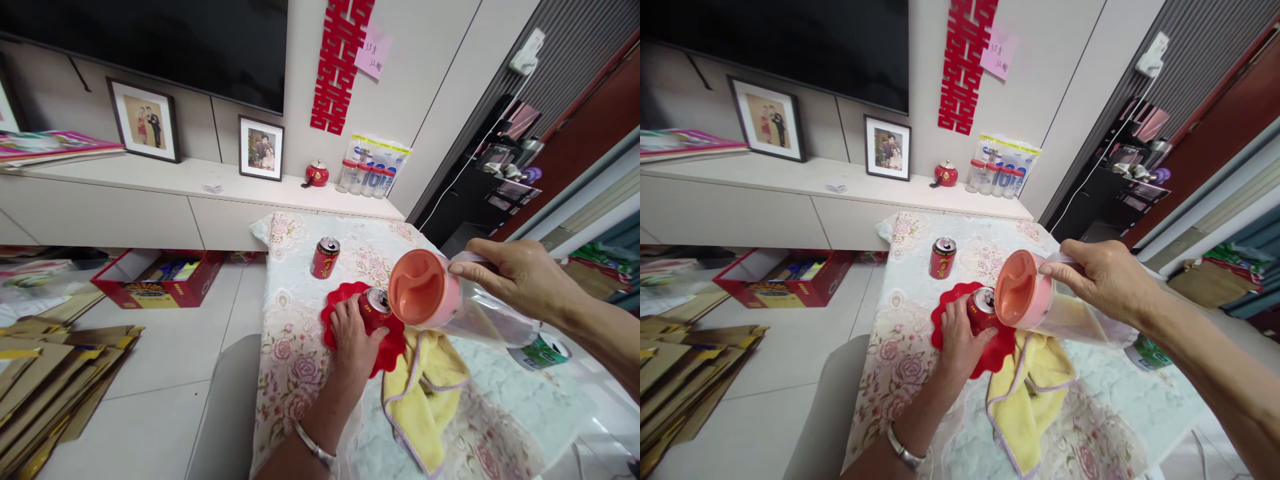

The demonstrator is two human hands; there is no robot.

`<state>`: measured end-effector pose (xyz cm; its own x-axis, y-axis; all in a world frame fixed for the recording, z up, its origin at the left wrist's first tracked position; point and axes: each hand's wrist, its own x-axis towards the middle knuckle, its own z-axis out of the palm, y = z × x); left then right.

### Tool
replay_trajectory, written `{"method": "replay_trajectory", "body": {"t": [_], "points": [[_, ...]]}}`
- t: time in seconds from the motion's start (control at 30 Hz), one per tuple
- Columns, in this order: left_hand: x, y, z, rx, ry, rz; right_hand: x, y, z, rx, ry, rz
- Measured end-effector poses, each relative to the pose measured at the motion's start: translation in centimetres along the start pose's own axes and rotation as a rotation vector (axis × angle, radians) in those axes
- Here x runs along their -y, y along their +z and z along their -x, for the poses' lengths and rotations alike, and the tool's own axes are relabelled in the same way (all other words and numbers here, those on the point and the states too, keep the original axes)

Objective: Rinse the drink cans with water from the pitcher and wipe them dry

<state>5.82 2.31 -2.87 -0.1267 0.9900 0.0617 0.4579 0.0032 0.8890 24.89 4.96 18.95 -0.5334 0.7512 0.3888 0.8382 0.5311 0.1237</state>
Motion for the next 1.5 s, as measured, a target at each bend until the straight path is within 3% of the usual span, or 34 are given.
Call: {"method": "replay_trajectory", "body": {"t": [0.33,0.57,0.8,1.5], "points": [[-0.03,-0.01,0.05,-0.004,0.003,0.001,0.55,-0.22,-0.22,0.061,0.064,-0.025],[-0.01,0.07,0.02,-0.015,0.0,-0.009,-0.21,0.36,0.17,0.001,0.01,0.004],[-0.14,-0.13,0.08,0.005,-0.004,-0.002,0.73,-0.24,-0.29,0.042,0.034,-0.018],[0.16,0.21,0.11,0.0,0.003,-0.013,0.38,0.26,0.6,0.026,0.04,-0.028]]}}
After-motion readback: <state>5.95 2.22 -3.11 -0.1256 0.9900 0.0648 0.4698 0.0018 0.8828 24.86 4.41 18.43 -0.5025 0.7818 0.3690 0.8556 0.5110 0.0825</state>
